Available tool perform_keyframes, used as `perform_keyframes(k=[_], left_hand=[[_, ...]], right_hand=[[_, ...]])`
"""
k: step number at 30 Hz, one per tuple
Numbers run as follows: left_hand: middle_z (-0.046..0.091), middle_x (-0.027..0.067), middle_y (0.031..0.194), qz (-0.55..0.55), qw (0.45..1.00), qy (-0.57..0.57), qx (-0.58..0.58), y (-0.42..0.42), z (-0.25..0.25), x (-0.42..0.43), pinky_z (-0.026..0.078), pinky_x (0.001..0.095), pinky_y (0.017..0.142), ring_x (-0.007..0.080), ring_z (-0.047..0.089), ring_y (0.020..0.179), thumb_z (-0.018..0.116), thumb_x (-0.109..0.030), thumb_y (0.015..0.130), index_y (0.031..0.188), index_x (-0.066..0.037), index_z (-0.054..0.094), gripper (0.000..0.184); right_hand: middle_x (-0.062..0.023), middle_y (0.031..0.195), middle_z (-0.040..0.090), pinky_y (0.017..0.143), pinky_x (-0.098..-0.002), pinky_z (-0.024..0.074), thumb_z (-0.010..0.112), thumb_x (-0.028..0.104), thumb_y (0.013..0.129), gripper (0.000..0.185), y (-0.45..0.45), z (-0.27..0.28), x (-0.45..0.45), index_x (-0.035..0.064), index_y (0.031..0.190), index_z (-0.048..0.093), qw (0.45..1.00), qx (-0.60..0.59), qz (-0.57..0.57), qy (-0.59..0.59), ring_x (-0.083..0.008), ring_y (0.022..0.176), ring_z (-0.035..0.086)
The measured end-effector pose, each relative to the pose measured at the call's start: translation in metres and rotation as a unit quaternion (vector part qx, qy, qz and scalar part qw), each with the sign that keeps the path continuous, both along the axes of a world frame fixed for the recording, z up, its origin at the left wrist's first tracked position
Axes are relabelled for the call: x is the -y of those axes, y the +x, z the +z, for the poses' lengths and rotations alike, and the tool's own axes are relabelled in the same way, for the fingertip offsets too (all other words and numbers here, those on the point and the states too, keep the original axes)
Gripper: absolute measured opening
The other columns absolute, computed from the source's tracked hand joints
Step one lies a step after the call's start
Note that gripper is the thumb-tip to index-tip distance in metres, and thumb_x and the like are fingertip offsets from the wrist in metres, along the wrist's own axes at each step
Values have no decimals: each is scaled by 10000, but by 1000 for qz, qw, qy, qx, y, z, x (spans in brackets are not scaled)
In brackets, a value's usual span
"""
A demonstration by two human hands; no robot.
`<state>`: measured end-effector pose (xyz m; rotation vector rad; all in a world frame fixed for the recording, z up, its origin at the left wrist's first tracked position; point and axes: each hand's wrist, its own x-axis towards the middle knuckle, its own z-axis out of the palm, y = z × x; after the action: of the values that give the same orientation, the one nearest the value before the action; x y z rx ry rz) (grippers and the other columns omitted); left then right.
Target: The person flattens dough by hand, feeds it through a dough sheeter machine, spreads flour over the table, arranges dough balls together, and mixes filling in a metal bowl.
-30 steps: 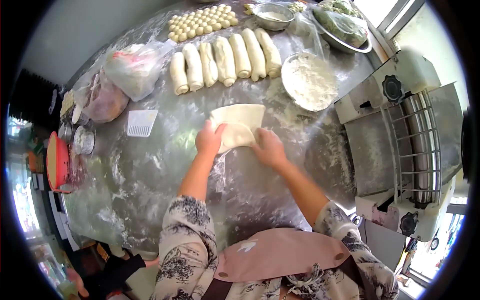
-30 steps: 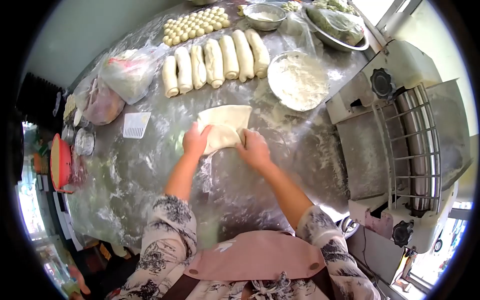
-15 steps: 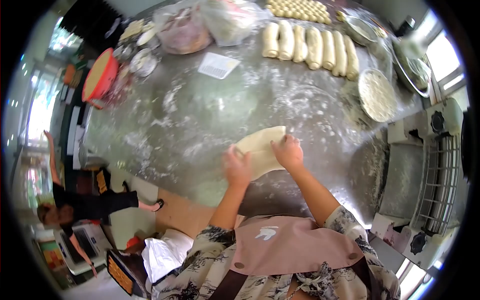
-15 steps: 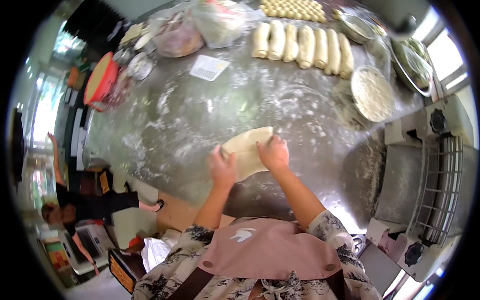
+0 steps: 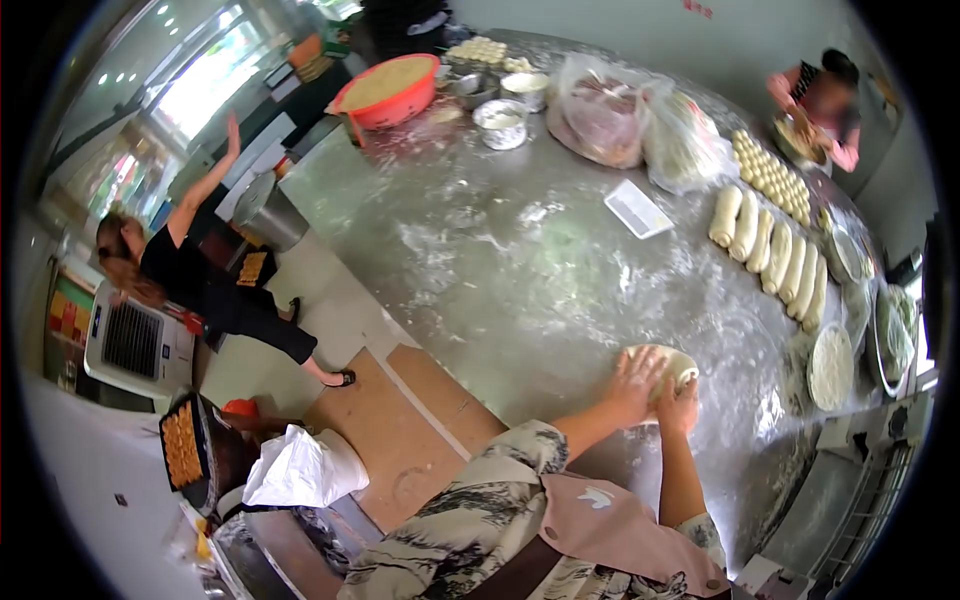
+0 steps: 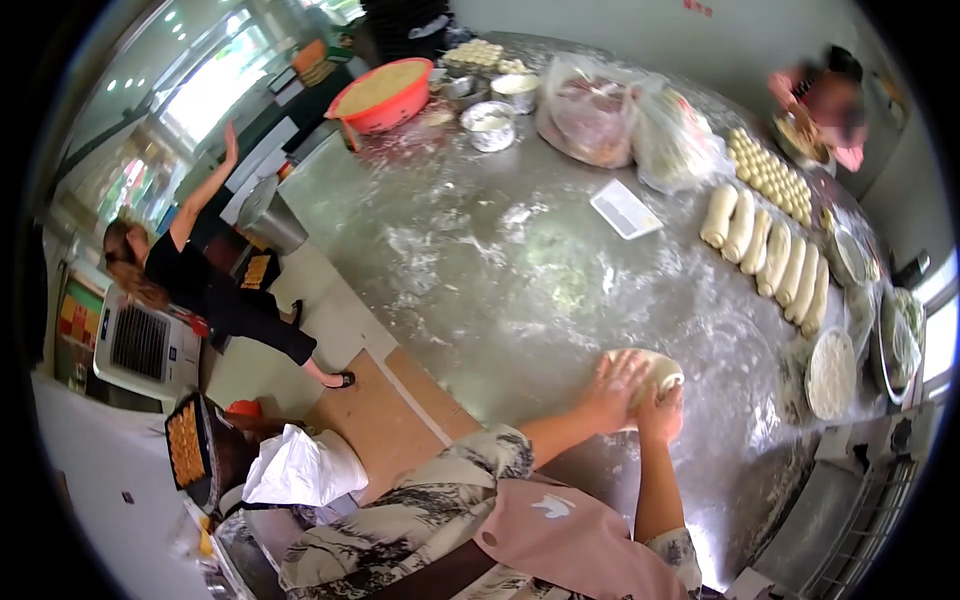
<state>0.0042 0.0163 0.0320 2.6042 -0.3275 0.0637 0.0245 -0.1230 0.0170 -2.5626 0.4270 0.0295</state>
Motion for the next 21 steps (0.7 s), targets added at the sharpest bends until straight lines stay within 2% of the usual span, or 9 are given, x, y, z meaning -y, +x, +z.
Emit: perform_keyframes(k=[4,6,7,11,14,18,19,21], left_hand=[[223,197,1576,-17,999,-8,-40,2,2,-2,89,572,1176,353,146,1482,627,-482,849,1521,-41,247,889],[212,197,1579,-16,997,-28,-71,-2,1,-6,82,561,1181,344,146,1483,630,-479,848,1522,-34,235,900],[217,195,1577,-17,995,-74,-57,-8,-3,-10,81,547,1186,328,148,1485,625,-474,854,1520,-26,227,896],[224,191,1576,-49,998,-27,-41,-47,-4,-26,125,517,1183,316,161,1483,619,-475,864,1515,-33,241,873],[226,189,1576,-48,998,-37,-10,-46,-6,-24,150,505,1176,315,172,1481,621,-489,860,1514,-34,245,880],[215,199,1578,-44,997,-51,-25,-43,-6,-20,152,498,1175,327,175,1477,600,-491,878,1514,-17,230,875],[204,209,1579,-50,996,-47,-50,-43,5,-24,140,489,1182,336,163,1478,587,-486,890,1515,-6,216,870],[191,235,1574,-39,994,-82,-66,-43,6,-23,132,483,1187,356,158,1475,564,-477,909,1515,10,195,860]], right_hand=[[-248,1173,637,879,-508,480,525,508,904,604,10,21,-8,69,1319,517,999,-42,-12,23,-432,1055,618],[-234,1166,644,868,-512,484,502,525,916,584,3,9,-5,79,1292,533,999,-15,-30,20,-433,1031,626],[-227,1162,648,863,-514,485,491,534,923,576,-2,6,-6,84,1279,541,999,-5,-41,18,-434,1019,630],[-210,1138,659,859,-506,481,405,561,957,579,-21,9,-14,100,1285,533,997,-6,-71,18,-424,1037,623],[-212,1114,665,849,-508,480,405,551,963,572,-16,-9,-16,109,1314,500,993,98,-51,-40,-429,1027,623],[-225,1121,656,862,-513,475,428,495,968,526,-8,23,-18,116,1330,477,999,-14,-33,5,-439,1031,616],[-238,1091,658,849,-517,476,484,429,962,450,-4,11,-9,121,1289,513,997,68,-12,32,-446,1018,616],[-247,1080,652,815,-527,474,517,381,952,395,7,15,4,90,1219,531,996,86,27,11,-454,1000,612]])
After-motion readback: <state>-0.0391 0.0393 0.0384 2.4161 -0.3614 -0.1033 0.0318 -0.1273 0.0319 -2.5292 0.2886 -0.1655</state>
